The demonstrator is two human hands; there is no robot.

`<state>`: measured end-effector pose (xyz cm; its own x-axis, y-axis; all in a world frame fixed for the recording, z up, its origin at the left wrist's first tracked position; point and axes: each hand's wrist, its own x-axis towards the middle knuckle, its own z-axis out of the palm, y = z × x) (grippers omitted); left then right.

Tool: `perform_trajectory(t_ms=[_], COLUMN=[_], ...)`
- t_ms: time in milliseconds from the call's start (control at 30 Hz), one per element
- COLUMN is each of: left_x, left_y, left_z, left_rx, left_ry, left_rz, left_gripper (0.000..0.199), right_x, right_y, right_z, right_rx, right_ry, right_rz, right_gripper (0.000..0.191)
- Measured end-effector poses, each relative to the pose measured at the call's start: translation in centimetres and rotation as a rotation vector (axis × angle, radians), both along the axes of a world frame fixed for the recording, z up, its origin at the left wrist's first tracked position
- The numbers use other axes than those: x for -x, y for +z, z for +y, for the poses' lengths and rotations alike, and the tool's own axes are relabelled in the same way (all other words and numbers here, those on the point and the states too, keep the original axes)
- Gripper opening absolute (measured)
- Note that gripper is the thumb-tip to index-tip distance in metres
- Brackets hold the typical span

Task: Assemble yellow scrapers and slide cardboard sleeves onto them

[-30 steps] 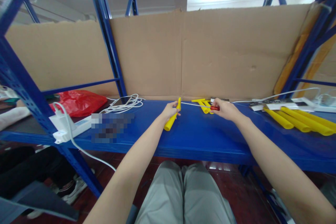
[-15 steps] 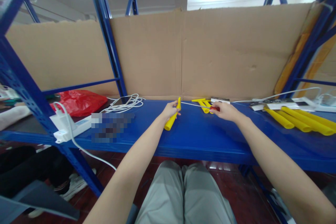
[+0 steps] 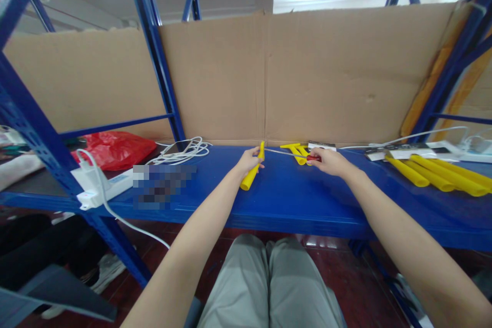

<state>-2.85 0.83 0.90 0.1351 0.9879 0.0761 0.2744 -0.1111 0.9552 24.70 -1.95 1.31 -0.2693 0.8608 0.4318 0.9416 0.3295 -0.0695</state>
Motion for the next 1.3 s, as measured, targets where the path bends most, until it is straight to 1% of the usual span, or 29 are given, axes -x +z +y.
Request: perform_trajectory(t_ms=[133, 300, 433, 600, 800, 1000, 1133, 1300], left_x=[0.1, 0.1, 0.1, 0.2, 0.1, 0.1, 0.1, 0.1], left_y=[-0.1, -0.2, -0.2, -0.1, -0.1, 0.1, 0.0, -0.1], left_z=[0.2, 0.3, 0.4, 0.3, 0.2, 0.0, 0.1, 0.1], left_rx=[0.007, 0.011, 0.012, -0.001, 0.001, 0.011, 0.005, 0.004], left_ry=[0.006, 0.001, 0.005, -0.01, 0.002, 0.002, -0.006, -0.013], left_rz=[-0.012, -0.008, 0.003, 0.016, -0.001, -0.003, -0.004, -0.008], left_gripper=[0.067, 0.067, 0.068, 0.067, 0.064, 0.064, 0.067, 0.068], right_x=[0.1, -0.3, -0.3, 0.0, 0.0, -0.4, -0.8, -0.8], right_y=[0.0, -0.4, -0.5, -0.2, -0.3, -0.8, -1.3, -1.2], right_z=[0.0, 0.6, 0.7, 0.1, 0.2, 0.9, 1.5, 1.3], right_rx=[-0.012, -0.019, -0.014, -0.009, -0.014, -0.005, -0.013, -0.05], right_ry=[-0.002, 0.041, 0.016, -0.032, 0.022, 0.095, 0.084, 0.026], right_rz=[-0.029, 0.049, 0.071, 0.036, 0.018, 0.108, 0.168, 0.091], right_gripper=[0.011, 0.011, 0.01, 0.007, 0.01, 0.01, 0.014, 0.009])
